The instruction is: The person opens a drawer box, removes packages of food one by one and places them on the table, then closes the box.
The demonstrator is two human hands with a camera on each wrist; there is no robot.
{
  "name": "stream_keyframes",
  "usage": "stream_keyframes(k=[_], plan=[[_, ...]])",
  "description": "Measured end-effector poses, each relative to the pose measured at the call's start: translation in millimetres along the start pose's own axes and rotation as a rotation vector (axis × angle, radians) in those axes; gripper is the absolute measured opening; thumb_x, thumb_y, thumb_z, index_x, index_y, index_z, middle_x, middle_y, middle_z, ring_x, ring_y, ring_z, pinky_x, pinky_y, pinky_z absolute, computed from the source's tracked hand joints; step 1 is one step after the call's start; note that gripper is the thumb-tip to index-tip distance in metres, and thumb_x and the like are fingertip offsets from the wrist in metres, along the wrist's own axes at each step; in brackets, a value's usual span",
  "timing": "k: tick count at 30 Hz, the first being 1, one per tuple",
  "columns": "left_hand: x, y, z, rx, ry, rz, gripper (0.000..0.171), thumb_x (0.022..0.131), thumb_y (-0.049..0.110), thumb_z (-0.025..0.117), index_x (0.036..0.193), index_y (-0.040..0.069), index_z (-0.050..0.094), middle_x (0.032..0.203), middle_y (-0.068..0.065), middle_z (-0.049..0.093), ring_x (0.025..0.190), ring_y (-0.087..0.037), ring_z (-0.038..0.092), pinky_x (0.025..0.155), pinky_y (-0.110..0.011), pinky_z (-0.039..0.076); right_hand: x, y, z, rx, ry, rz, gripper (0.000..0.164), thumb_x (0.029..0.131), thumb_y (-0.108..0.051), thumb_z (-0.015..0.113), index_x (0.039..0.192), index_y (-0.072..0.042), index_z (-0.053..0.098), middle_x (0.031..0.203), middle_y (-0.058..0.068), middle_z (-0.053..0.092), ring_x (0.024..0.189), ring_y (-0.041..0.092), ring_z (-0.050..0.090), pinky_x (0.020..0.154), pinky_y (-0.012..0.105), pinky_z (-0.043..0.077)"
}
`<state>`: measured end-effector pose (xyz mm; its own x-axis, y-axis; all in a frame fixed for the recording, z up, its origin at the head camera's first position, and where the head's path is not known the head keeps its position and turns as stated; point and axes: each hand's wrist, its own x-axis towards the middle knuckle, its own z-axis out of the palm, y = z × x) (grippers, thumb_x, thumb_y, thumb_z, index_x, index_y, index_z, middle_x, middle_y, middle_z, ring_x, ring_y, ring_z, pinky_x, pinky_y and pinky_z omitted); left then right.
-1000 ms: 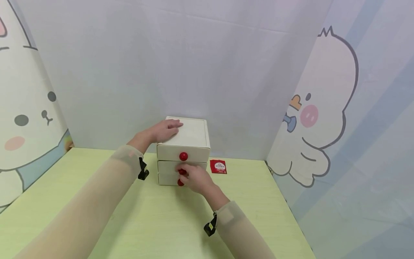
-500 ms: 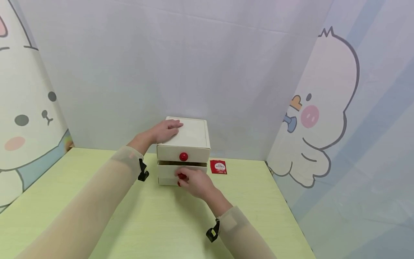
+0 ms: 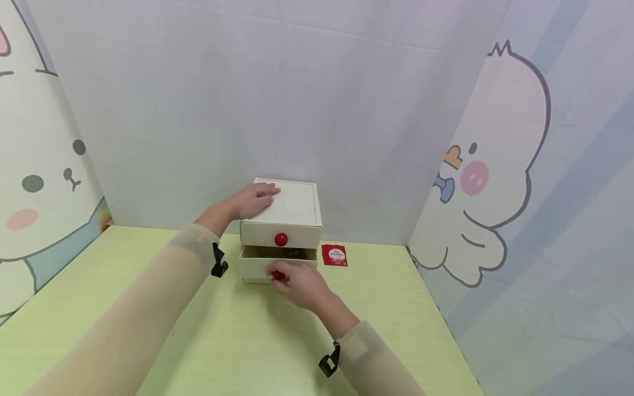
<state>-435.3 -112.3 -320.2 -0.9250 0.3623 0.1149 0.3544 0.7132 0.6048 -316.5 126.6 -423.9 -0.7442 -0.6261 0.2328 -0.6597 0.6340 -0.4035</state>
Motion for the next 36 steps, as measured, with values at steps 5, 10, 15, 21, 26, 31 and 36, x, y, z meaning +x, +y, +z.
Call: stream_keyframes(k=[5, 10, 15, 21, 26, 31, 36], plan=[[0.9, -1.0, 0.5, -0.004, 0.000, -0.002, 0.057, 0.116, 0.032, 0.037, 0.169, 0.015, 0.044, 0.183, -0.012, 0.026, 0.172, -0.035, 0.017, 0.140, -0.056, 0.015, -4.7, -2.2, -0.3, -0.016, 0.005, -0.027, 0.023, 0.104, -0.016, 0.076, 0.126, -0.021, 0.075, 0.114, -0.005, 0.080, 0.094, 0.006, 0.072, 0.084, 0.022, 0.064], [1.7, -1.3, 0.9, -0.010, 0.005, 0.003, 0.057, 0.116, 0.031, 0.037, 0.169, 0.014, 0.044, 0.183, -0.013, 0.027, 0.172, -0.035, 0.018, 0.140, -0.055, 0.016, -10.6, -5.3, -0.8, -0.002, -0.005, -0.045, 0.023, 0.104, -0.013, 0.075, 0.126, -0.019, 0.075, 0.115, -0.001, 0.081, 0.094, 0.006, 0.073, 0.083, 0.023, 0.064], [1.6, -1.4, 0.7, -0.007, 0.007, 0.007, 0.056, 0.116, 0.031, 0.037, 0.169, 0.014, 0.044, 0.183, -0.013, 0.027, 0.172, -0.036, 0.018, 0.140, -0.055, 0.015, -15.8, -7.9, -1.3, 0.007, -0.005, -0.080, 0.023, 0.104, -0.010, 0.074, 0.126, -0.016, 0.075, 0.115, 0.004, 0.082, 0.093, 0.008, 0.074, 0.083, 0.026, 0.065], [1.4, -2.6, 0.7, 0.001, 0.000, 0.011, 0.057, 0.116, 0.032, 0.037, 0.169, 0.014, 0.044, 0.183, -0.013, 0.026, 0.172, -0.035, 0.017, 0.141, -0.055, 0.014, -21.6, -10.7, -2.1, 0.000, -0.010, -0.088, 0.024, 0.104, -0.011, 0.074, 0.127, -0.017, 0.075, 0.114, 0.003, 0.082, 0.092, 0.006, 0.072, 0.082, 0.021, 0.063], [1.1, -1.9, 0.7, 0.002, 0.003, 0.016, 0.057, 0.116, 0.030, 0.036, 0.170, 0.013, 0.043, 0.183, -0.014, 0.026, 0.172, -0.036, 0.016, 0.141, -0.055, 0.013, -25.9, -12.8, -0.6, 0.003, -0.012, -0.094, 0.024, 0.105, -0.013, 0.073, 0.128, -0.019, 0.075, 0.114, 0.000, 0.082, 0.093, 0.003, 0.072, 0.083, 0.021, 0.063], [0.1, -0.6, 0.7, -0.002, 0.001, 0.010, 0.057, 0.116, 0.030, 0.036, 0.169, 0.013, 0.043, 0.183, -0.013, 0.026, 0.172, -0.035, 0.016, 0.141, -0.055, 0.012, -29.8, -13.1, 1.7, -0.024, 0.007, -0.118, 0.023, 0.105, -0.013, 0.073, 0.127, -0.019, 0.075, 0.112, -0.003, 0.082, 0.092, 0.001, 0.073, 0.082, 0.021, 0.064], [0.9, -0.7, 1.0, 0.002, 0.005, 0.010, 0.057, 0.116, 0.031, 0.036, 0.170, 0.013, 0.043, 0.183, -0.013, 0.027, 0.172, -0.035, 0.016, 0.141, -0.055, 0.013, -32.1, -13.6, 2.2, -0.022, 0.020, -0.144, 0.024, 0.104, -0.011, 0.073, 0.127, -0.017, 0.075, 0.113, -0.002, 0.082, 0.092, 0.002, 0.073, 0.082, 0.023, 0.065]])
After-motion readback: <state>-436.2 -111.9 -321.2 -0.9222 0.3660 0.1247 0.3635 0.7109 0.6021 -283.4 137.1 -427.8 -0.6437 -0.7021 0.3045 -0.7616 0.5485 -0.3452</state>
